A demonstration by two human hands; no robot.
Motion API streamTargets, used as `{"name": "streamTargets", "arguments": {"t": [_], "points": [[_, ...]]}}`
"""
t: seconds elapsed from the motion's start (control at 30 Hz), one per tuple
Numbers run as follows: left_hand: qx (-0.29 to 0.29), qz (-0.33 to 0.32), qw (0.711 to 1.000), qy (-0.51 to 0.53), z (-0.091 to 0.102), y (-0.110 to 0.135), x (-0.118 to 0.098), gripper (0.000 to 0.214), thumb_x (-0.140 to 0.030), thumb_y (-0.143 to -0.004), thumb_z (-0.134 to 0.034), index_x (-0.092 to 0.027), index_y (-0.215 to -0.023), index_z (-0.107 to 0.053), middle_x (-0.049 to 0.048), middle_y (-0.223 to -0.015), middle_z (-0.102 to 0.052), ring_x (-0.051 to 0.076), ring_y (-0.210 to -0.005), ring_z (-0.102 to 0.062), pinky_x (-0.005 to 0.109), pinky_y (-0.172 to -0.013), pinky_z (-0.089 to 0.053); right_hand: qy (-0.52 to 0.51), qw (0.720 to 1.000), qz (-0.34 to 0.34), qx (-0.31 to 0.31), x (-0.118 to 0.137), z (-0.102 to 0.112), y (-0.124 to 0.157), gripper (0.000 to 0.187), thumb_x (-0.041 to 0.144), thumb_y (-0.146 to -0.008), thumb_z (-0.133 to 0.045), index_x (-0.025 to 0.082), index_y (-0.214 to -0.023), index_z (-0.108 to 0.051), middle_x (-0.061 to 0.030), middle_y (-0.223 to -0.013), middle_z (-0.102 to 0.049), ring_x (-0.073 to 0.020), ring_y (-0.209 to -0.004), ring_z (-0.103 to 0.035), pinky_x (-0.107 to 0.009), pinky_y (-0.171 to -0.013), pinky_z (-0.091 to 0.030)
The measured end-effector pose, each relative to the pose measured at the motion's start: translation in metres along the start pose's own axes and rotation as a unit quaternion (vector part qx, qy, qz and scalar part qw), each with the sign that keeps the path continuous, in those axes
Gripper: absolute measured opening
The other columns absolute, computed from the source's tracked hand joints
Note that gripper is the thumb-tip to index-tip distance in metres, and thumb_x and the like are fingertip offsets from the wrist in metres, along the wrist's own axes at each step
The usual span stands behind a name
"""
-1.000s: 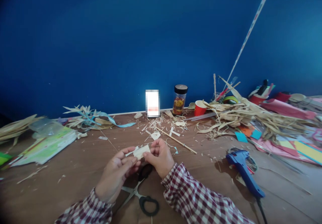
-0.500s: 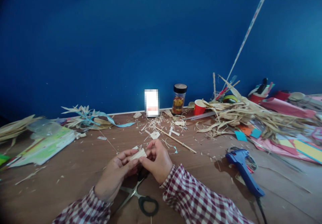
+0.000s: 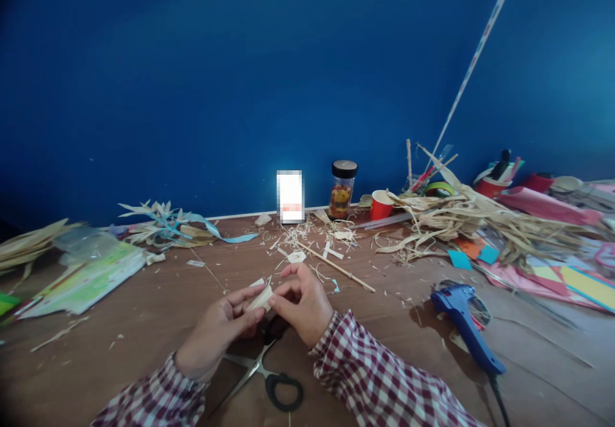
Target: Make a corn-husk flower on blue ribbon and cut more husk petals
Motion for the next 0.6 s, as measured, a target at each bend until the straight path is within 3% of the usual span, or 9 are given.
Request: {"name": "streamTargets", "arguments": {"t": [0.13, 0.2, 0.43, 0.53, 0.6], "points": [[0.028, -0.007, 0.997, -0.066, 0.003, 0.001, -0.005, 0.027, -0.031, -0.061, -0.07, -0.01, -0.075, -0.063, -0.001, -0.054, -0.055, 0.006, -0.045, -0.043, 0.017, -0.044, -0.033, 0.016, 1.0, 0.013, 0.011, 0.004, 0.0, 0.001, 0.031, 0.021, -0.072, -0.06, 0.021, -0.096, -0.039, 0.0054, -0.066, -0.059, -0.008, -0.052, -0.049, -0.02, -0.05, -0.036], [0.035, -0.012, 0.996, -0.085, 0.003, 0.001, -0.006, 0.024, -0.033, -0.061, -0.069, -0.011, -0.065, -0.06, -0.002, -0.051, -0.053, 0.006, -0.045, -0.043, 0.017, -0.045, -0.032, 0.024, 0.999, 0.018, 0.019, 0.006, 0.0, 0.002, 0.028, 0.022, -0.075, -0.057, 0.021, -0.097, -0.039, 0.0051, -0.066, -0.058, -0.0077, -0.052, -0.048, -0.02, -0.05, -0.036], [0.069, -0.046, 0.989, -0.124, 0.003, 0.002, -0.005, 0.023, -0.035, -0.068, -0.063, -0.012, -0.066, -0.058, -0.0026, -0.055, -0.052, 0.008, -0.051, -0.043, 0.019, -0.049, -0.032, 0.043, 0.999, 0.023, -0.002, 0.007, 0.0, 0.001, 0.03, 0.025, -0.074, -0.058, 0.02, -0.098, -0.04, 0.0038, -0.066, -0.059, -0.0087, -0.051, -0.048, -0.021, -0.05, -0.036], [0.026, -0.08, 0.986, -0.146, 0.009, 0.002, -0.007, 0.023, -0.035, -0.071, -0.06, -0.013, -0.065, -0.059, -0.0014, -0.058, -0.053, 0.01, -0.055, -0.046, 0.02, -0.052, -0.034, 0.046, 0.997, 0.039, -0.051, 0.009, 0.007, -0.003, 0.029, 0.027, -0.076, -0.057, 0.02, -0.098, -0.04, 0.004, -0.066, -0.059, -0.0098, -0.055, -0.05, -0.022, -0.051, -0.037], [-0.029, -0.093, 0.987, -0.124, 0.015, 0.001, -0.008, 0.024, -0.037, -0.07, -0.06, -0.013, -0.066, -0.06, -0.0011, -0.058, -0.054, 0.01, -0.055, -0.046, 0.02, -0.053, -0.035, 0.079, 0.995, 0.039, -0.035, 0.012, 0.014, -0.004, 0.027, 0.03, -0.077, -0.056, 0.02, -0.097, -0.042, 0.0035, -0.066, -0.059, -0.0101, -0.056, -0.05, -0.022, -0.052, -0.038]]}}
Point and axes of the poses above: each hand's wrist, its own y-axis away from the middle knuckle, its own z-axis out of the back of the hand, x = y × z, the point moved 1 cm from there along -y, towards the middle knuckle
